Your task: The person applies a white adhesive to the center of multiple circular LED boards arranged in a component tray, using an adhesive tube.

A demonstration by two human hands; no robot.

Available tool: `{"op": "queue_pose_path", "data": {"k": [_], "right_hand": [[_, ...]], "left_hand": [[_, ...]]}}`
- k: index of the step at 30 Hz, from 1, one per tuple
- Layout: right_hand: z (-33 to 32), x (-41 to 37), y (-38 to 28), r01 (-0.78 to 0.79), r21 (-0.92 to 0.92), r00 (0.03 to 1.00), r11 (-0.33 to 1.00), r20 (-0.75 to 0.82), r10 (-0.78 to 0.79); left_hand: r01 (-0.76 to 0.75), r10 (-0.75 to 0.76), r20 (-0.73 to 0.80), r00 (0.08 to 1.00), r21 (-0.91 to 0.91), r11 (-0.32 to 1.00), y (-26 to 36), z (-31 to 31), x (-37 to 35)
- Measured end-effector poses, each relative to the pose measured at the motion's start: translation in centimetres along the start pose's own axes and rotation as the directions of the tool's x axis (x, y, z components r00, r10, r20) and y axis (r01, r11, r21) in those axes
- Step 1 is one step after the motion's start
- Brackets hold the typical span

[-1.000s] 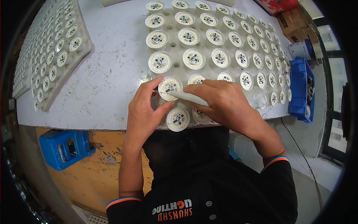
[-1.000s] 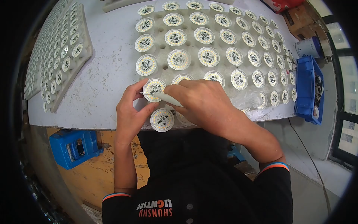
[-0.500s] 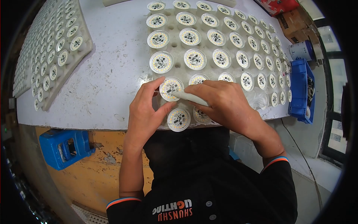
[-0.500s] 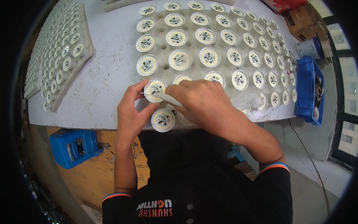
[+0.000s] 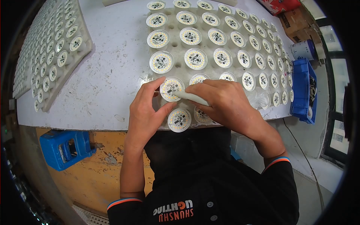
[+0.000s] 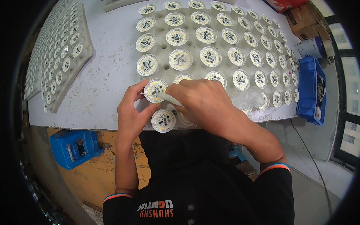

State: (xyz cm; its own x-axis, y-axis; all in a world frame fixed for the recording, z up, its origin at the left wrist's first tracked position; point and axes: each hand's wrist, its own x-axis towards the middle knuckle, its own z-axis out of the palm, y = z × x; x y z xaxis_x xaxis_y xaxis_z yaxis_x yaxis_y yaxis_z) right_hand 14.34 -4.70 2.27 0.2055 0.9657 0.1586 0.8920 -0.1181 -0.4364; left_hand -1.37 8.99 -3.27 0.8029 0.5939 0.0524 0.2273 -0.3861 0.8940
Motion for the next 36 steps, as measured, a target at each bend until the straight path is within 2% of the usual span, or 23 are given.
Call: {"op": "queue_pose_path", "data": {"k": [12,14,17,21,24,27,33,36], "right_hand": [[-0.1,0.0,0.0,-0.004,-0.005,1.000,1.000,0.023,0.004],[-0.1,-0.1,0.1,0.003,0.056,1.000,0.998,-0.011,-0.002],[-0.4,-0.1,0.3,0.008,0.139,0.996,0.990,-0.086,0.004],[-0.6,-0.5,0.4,0.031,0.203,0.979,0.979,-0.206,0.012],[-1.7,-0.8,-0.1,-0.089,0.268,0.994,0.959,-0.032,0.101],[-2.0,-1.0,0.0,-0.079,0.288,0.995,0.954,-0.035,0.093],[-2.2,-1.5,0.4,-0.088,0.284,0.995,0.955,-0.021,0.098],[-2.3,-1.5,0.5,-0.095,0.278,0.995,0.956,-0.014,0.103]], "left_hand": [[0.027,-0.027,0.003,1.000,-0.006,1.000,0.2,0.0,-0.1],[-0.003,0.003,-0.010,1.000,-0.010,1.000,0.0,0.1,-0.1],[-0.087,0.088,-0.015,0.996,0.084,0.993,-0.1,-0.4,-0.2],[-0.054,0.057,-0.144,0.988,0.025,0.998,-0.2,-1.4,0.1],[-0.044,0.055,-0.206,0.977,0.059,0.997,-0.3,-2.3,1.6],[-0.064,0.093,-0.235,0.968,0.126,0.990,0.7,-2.7,3.6],[-0.089,0.128,-0.071,0.989,0.403,0.911,1.1,-2.9,5.5],[-0.163,0.182,-0.012,0.983,0.390,0.906,0.2,-2.6,6.0]]}}
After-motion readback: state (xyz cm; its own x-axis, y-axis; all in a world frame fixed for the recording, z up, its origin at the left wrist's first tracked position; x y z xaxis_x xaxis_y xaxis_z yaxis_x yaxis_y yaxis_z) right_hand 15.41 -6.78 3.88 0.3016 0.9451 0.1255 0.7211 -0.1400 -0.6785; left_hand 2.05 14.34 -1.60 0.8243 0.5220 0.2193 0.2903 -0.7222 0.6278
